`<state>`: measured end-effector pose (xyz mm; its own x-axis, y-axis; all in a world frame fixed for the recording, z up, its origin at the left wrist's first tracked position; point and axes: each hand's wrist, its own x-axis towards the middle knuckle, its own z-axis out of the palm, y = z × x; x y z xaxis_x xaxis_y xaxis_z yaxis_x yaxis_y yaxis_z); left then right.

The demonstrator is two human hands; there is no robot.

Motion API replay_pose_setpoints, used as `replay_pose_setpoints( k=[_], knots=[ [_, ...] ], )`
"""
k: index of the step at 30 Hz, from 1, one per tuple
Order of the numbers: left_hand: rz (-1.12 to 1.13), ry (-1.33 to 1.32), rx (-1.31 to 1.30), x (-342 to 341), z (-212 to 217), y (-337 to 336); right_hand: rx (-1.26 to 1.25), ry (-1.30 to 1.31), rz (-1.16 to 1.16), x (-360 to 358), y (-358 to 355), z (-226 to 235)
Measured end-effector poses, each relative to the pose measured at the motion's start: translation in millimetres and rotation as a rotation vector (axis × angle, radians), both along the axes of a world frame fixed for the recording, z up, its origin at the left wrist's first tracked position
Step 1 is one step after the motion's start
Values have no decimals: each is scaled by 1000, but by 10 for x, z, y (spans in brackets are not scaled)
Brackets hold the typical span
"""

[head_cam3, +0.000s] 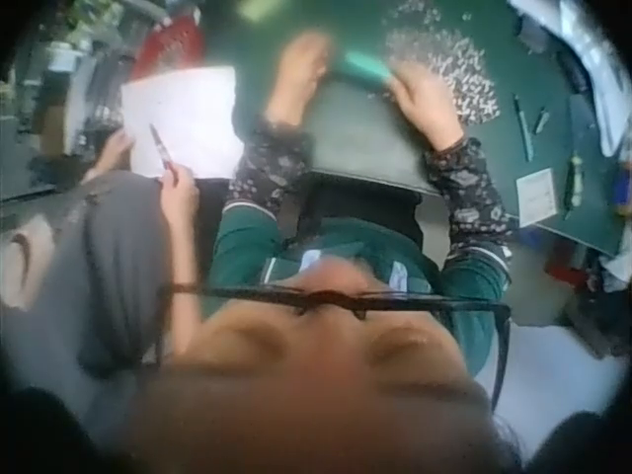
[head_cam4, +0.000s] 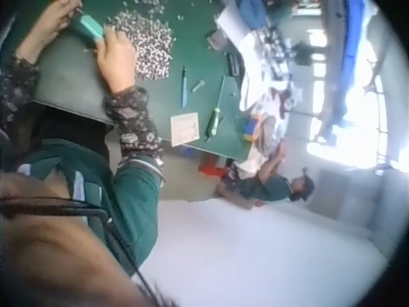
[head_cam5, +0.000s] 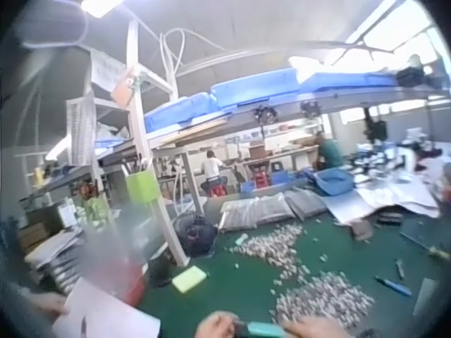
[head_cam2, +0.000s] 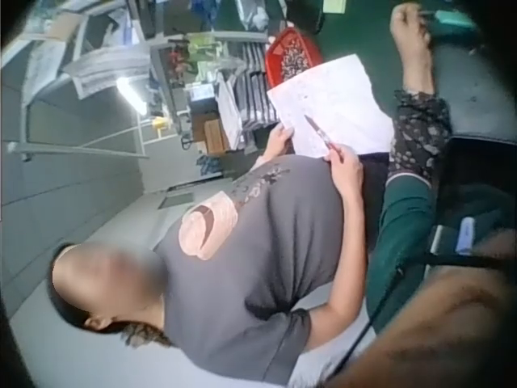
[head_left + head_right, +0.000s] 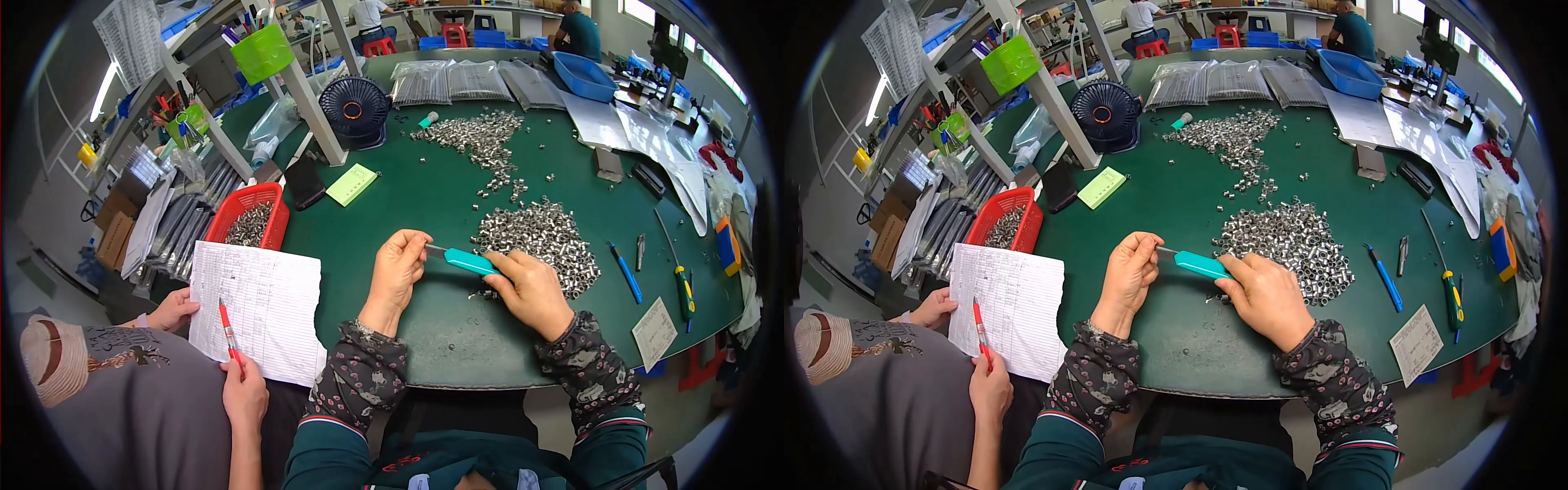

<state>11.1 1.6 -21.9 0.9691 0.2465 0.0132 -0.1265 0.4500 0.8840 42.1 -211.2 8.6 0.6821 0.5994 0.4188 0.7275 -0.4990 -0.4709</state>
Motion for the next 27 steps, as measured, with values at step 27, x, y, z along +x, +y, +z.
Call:
replay_pose_setpoints(
  k=[27],
  knots=[
    [5,62,71,-7,19,0,-45,-392,-29,-6,24,-21]
  ],
)
